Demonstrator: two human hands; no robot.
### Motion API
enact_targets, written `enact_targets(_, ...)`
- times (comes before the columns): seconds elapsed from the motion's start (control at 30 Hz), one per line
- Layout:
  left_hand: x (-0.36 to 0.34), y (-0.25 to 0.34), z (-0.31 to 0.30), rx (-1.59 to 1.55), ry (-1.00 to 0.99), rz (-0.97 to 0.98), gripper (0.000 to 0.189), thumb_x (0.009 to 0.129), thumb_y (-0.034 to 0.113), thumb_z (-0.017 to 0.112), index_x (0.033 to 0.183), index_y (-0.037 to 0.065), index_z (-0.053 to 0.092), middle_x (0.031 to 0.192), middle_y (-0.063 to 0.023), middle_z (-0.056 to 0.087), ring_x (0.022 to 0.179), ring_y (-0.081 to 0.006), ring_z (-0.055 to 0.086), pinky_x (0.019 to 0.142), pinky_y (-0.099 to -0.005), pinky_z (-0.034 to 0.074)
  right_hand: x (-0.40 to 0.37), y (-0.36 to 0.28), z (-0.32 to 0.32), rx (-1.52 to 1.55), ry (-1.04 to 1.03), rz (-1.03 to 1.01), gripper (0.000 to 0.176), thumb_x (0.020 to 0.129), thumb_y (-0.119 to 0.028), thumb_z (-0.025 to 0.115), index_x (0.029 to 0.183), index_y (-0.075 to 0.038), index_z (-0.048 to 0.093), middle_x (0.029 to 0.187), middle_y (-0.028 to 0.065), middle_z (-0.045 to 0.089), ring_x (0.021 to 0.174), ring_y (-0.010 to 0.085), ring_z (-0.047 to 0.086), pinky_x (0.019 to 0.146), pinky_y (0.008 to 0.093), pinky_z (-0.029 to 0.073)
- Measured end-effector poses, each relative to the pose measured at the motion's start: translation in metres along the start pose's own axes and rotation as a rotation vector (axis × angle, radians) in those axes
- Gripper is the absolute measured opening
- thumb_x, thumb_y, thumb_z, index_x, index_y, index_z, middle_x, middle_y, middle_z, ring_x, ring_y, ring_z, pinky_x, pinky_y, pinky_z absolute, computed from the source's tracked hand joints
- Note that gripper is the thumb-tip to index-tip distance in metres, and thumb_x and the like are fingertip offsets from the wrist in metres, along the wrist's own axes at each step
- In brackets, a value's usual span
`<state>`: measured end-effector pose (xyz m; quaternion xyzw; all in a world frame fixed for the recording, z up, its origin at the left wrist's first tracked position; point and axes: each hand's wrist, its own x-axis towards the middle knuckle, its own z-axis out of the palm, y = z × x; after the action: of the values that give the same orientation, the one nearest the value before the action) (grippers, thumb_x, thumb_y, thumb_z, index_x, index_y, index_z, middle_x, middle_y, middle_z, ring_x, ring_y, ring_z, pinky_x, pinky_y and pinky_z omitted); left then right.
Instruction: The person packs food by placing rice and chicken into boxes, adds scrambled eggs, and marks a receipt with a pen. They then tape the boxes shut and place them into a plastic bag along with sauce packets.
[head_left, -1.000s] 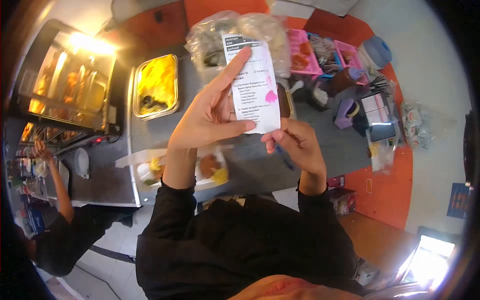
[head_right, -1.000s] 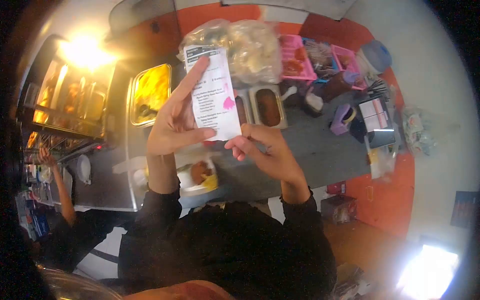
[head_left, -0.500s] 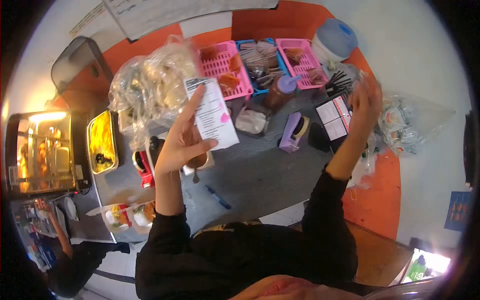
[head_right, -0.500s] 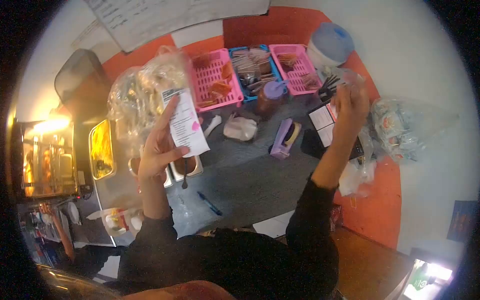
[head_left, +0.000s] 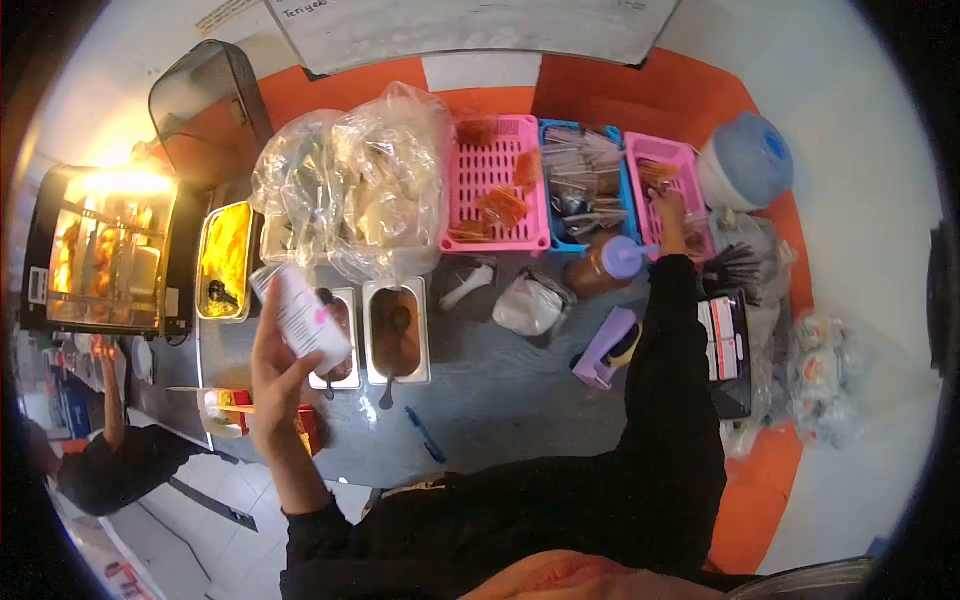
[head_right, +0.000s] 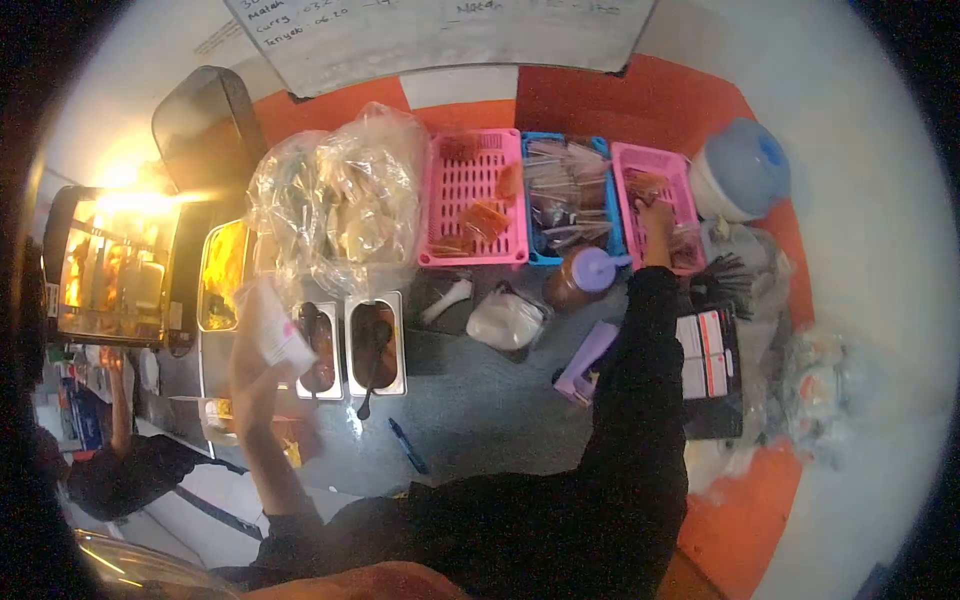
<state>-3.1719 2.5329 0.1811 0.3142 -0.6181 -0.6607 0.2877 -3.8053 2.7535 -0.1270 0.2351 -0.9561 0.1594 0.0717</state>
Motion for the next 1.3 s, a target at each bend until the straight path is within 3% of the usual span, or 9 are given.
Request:
enact_targets(0.27,-0.023,-0.002,-0.039,0.133,0.277,0.07,0.083,0.061,0.014,0.057,0.135,-0.005,0.024,0.139,-0.0147,0.028,0.129,-0.0228,0.028,0.103,-0.032,0.026,0.014,0.03,-0.007,0.288,0.179,0.108,0.031,0.075,-0.027,0.061,0.074,0.005,0.059,0.071,0.0185,0.06,0.056,0.033,0.055,0.061,0.0401,0.047)
enact_targets(0.43,-0.025,0.0,-0.036,0.151,0.285,0.08,0.085,0.058,0.016,0.058,0.134,-0.007,0.026,0.138,-0.0175,0.029,0.126,-0.0245,0.031,0.103,-0.0329,0.026,-0.002,0.022,-0.078,1.583,0.057,0.052,0.021,0.084,-0.003,0.047,0.103,0.003,0.051,0.096,0.0128,0.056,0.09,0.0268,0.057,0.08,0.037,0.051)
enact_targets(0.47,-0.028,-0.004,-0.047,-0.02,0.196,0.087,0.087,0.058,-0.002,0.058,0.137,-0.001,0.021,0.14,-0.0142,0.026,0.116,-0.0243,0.046,0.096,-0.0316,0.038,-0.009,0.003,-0.107,2.022,-0.046,0.08,0.022,0.084,-0.002,0.048,0.106,0.002,0.051,0.098,0.0124,0.055,0.097,0.0269,0.056,0.085,0.0392,0.05)
enact_targets(0.6,-0.034,-0.003,-0.046,-0.045,0.236,0.083,0.086,0.058,-0.005,0.058,0.137,-0.002,0.023,0.139,-0.0155,0.026,0.118,-0.0236,0.044,0.098,-0.032,0.037,-0.073,-0.127,-0.231,2.027,-0.073,0.085,0.013,0.08,-0.003,0.06,0.091,0.001,0.054,0.102,0.0141,0.054,0.091,0.0245,0.055,0.082,0.0351,0.048)
enact_targets(0.77,-0.045,-0.008,-0.045,-0.134,0.21,0.095,0.083,0.059,-0.006,0.057,0.135,-0.004,0.025,0.139,-0.0166,0.027,0.124,-0.0222,0.036,0.1,-0.0329,0.033,-0.117,-0.216,-0.244,0.806,0.076,-0.571,0.031,0.08,-0.001,0.059,0.109,-0.003,0.048,0.099,0.0113,0.056,0.091,0.0212,0.058,0.081,0.0297,0.049)
enact_targets(0.83,-0.049,-0.009,-0.045,-0.166,0.199,0.123,0.082,0.059,-0.007,0.058,0.135,-0.004,0.026,0.138,-0.0172,0.028,0.125,-0.0227,0.034,0.101,-0.0339,0.032,-0.152,-0.278,-0.242,1.469,-0.179,-0.142,0.034,0.077,-0.005,0.063,0.109,-0.006,0.05,0.095,0.0089,0.058,0.086,0.0186,0.059,0.072,0.0242,0.048)
enact_targets(0.97,-0.058,-0.006,-0.044,-0.187,0.105,0.142,0.085,0.058,-0.008,0.059,0.136,-0.003,0.024,0.139,-0.0175,0.027,0.126,-0.0232,0.034,0.102,-0.0342,0.029,-0.152,-0.325,-0.152,1.305,-0.193,-0.288,0.025,0.075,-0.007,0.061,0.099,-0.004,0.053,0.093,0.0094,0.059,0.091,0.0189,0.056,0.081,0.0323,0.043)
enact_targets(1.1,-0.069,0.0,-0.039,-0.036,0.062,0.28,0.087,0.061,-0.011,0.06,0.138,-0.001,0.019,0.142,-0.0139,0.023,0.126,-0.0215,0.03,0.101,-0.0328,0.032,-0.13,-0.323,-0.07,0.387,0.137,-0.659,0.015,0.075,-0.01,0.058,0.088,-0.005,0.058,0.085,0.015,0.06,0.083,0.0299,0.055,0.075,0.0404,0.042)
enact_targets(1.3,-0.09,0.009,-0.048,-0.063,-0.054,0.284,0.091,0.069,-0.013,0.059,0.141,0.01,0.01,0.142,-0.0103,0.019,0.119,-0.0172,0.036,0.092,-0.0282,0.042,-0.134,-0.308,-0.024,0.512,-0.233,-0.838,0.02,0.077,-0.019,0.061,0.081,0.0,0.062,0.086,0.0156,0.059,0.083,0.032,0.055,0.074,0.0371,0.044)
